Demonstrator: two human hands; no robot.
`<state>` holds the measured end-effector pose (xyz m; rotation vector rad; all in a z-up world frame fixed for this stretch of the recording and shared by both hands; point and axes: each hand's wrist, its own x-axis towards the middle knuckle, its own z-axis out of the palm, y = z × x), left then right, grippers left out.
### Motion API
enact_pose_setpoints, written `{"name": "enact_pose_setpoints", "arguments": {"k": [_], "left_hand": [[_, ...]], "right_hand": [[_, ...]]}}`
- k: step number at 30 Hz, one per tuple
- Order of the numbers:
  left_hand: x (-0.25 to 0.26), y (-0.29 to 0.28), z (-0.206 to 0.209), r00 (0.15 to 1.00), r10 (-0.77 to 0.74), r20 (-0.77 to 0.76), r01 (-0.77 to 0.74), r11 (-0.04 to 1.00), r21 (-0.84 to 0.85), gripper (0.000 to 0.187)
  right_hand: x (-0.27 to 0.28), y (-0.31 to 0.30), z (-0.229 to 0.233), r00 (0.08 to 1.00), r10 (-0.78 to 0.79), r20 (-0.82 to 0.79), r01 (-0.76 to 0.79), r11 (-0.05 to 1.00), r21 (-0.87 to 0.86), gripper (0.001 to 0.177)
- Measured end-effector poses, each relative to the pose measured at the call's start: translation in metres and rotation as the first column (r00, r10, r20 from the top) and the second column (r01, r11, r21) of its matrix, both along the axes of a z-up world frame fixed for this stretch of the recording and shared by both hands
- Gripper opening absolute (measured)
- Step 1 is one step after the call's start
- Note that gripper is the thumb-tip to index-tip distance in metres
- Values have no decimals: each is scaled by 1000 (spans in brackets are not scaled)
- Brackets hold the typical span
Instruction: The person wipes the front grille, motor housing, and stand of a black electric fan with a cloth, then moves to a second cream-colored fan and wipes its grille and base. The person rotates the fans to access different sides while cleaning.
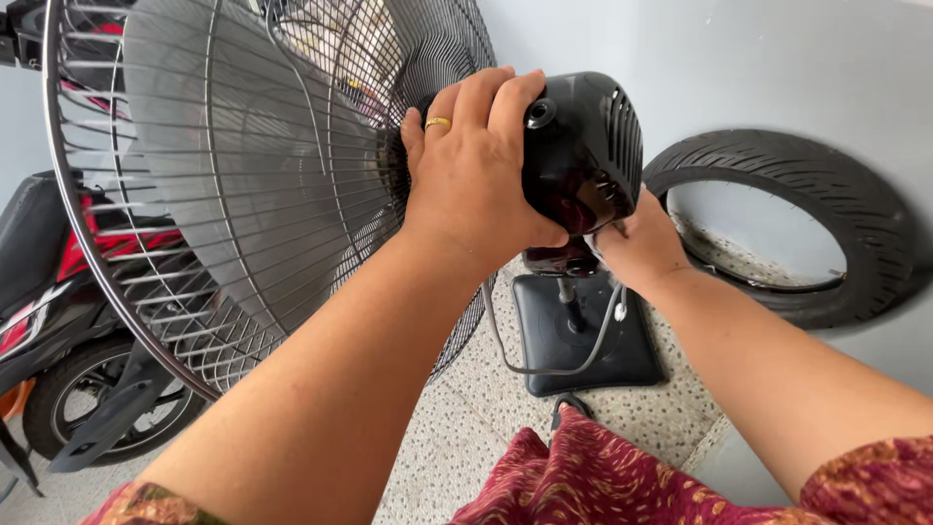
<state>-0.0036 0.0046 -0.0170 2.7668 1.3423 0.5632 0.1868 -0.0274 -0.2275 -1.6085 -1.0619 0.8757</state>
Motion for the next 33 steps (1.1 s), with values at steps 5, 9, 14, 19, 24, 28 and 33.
{"name": "enact_pose_setpoints", "arguments": {"k": [5,9,14,19,24,28,33], "left_hand": [[3,-1,5,1000,7,-15,-8,1000,-16,122],[1,2,5,996,18,-85,-21,999,-34,123],[3,-1,6,990,52,-131,-57,998,-28,127],[-1,-4,2,990,51,-132,-56,998,-29,127],[-17,7,46,992,-75,-104,64,993,-103,123],[-94,-2,80,960,13,280,-81,969,233,74],[-194,-12,71,735,-10,678,-89,990,112,86]], "right_hand": [[48,-4,78,876,-192,-442,94,968,-234,28],[58,-10,161,663,38,-748,181,961,209,38],[-6,5,177,982,21,185,-94,914,395,31],[-45,-24,144,719,-337,608,-33,857,515,37],[-44,-11,154,655,-261,709,-1,938,346,52],[-49,-7,159,671,-226,706,48,964,263,51],[-52,-9,153,744,-219,632,76,966,246,45]]}}
